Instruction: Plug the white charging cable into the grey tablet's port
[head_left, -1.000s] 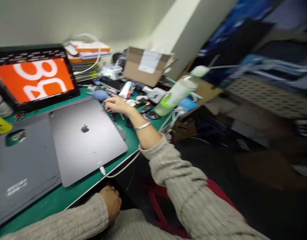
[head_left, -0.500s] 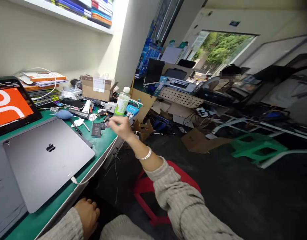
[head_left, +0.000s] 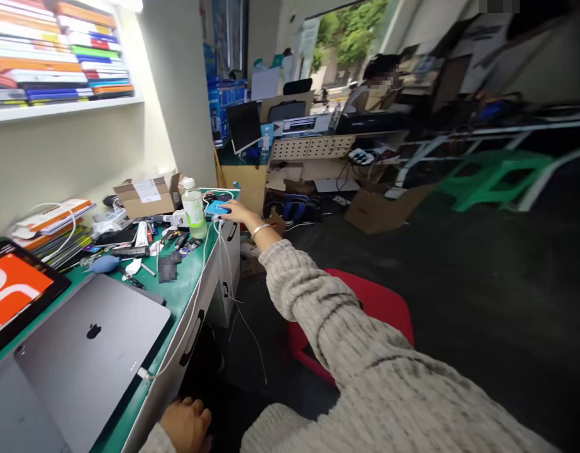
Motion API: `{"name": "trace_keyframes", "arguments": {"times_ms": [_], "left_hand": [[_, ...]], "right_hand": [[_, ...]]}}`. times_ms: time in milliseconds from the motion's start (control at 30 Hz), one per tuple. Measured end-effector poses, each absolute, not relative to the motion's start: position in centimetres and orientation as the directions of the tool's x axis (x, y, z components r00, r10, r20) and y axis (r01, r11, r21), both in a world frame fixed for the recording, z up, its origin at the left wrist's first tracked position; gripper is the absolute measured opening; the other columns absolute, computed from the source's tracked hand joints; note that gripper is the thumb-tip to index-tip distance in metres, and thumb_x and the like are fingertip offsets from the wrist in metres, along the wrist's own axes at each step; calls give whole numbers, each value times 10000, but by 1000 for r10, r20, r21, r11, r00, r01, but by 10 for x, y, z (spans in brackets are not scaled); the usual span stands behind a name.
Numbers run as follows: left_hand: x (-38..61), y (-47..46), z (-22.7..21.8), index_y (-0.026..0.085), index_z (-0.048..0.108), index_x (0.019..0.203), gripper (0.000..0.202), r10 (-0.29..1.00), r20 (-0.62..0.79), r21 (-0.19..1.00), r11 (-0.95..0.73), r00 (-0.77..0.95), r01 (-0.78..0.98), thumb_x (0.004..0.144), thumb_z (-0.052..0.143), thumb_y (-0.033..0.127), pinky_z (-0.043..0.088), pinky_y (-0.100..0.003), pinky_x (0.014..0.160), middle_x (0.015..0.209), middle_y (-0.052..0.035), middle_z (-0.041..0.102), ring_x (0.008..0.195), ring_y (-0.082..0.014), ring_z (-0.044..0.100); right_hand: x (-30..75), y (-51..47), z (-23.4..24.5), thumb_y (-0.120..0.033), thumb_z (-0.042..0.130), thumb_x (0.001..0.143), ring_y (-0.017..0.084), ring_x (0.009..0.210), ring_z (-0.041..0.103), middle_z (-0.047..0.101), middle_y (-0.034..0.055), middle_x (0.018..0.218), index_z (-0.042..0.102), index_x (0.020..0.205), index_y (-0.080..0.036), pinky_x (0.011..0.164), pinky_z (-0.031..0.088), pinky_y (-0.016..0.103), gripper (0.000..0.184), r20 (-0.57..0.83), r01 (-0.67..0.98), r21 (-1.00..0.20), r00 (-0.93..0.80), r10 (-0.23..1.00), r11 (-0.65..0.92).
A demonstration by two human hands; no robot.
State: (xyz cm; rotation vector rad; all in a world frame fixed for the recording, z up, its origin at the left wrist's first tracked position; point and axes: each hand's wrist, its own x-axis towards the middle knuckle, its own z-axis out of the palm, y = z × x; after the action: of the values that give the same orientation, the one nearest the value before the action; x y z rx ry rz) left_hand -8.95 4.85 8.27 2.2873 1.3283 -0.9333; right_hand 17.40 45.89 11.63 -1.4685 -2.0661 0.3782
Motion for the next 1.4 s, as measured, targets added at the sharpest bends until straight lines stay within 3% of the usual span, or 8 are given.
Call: {"name": "trace_keyframes", "arguments": {"times_ms": [233, 700, 1233, 1400], "left_hand": [[-85, 58, 83, 152, 608, 1085, 319, 595, -730, -56, -541, 335, 839, 834, 464, 285, 445, -454, 929, 1123, -116, 615, 1049, -289, 563], [-79, 57, 87, 171, 601, 1101, 316, 591, -746, -52, -512, 307, 857, 843, 450, 276, 417, -451, 944, 1147, -104, 600, 1070, -283, 539], [-81, 50, 82, 139, 607, 1064, 306, 588, -734, -3, -503, 340, 864, 851, 453, 296, 425, -487, 914, 1092, -122, 605, 1035, -307, 545], [-78, 50, 87, 149, 619, 1031, 285, 595, -733, -10, -495, 330, 869, 850, 460, 302, 431, -473, 914, 1077, -111, 615, 1025, -294, 555]], "right_hand": [[193, 474, 114, -275, 699, 740, 226, 1156, 509, 514, 101, 1299, 615, 1197, -161, 1011, 376, 276, 478, 295, 761, -512, -281, 913, 399], [205, 486, 121, -210, 742, 643, 254, 1167, 513, 513, 86, 1315, 664, 1123, -173, 1005, 398, 299, 488, 215, 747, -525, -348, 913, 408], [203, 474, 119, -177, 710, 697, 254, 1221, 469, 508, 122, 1316, 622, 1187, -112, 1052, 363, 308, 502, 212, 731, -543, -358, 910, 414], [202, 469, 122, -165, 723, 701, 238, 1203, 479, 503, 76, 1324, 625, 1166, -164, 1042, 382, 310, 476, 184, 753, -539, -333, 925, 378]]}}
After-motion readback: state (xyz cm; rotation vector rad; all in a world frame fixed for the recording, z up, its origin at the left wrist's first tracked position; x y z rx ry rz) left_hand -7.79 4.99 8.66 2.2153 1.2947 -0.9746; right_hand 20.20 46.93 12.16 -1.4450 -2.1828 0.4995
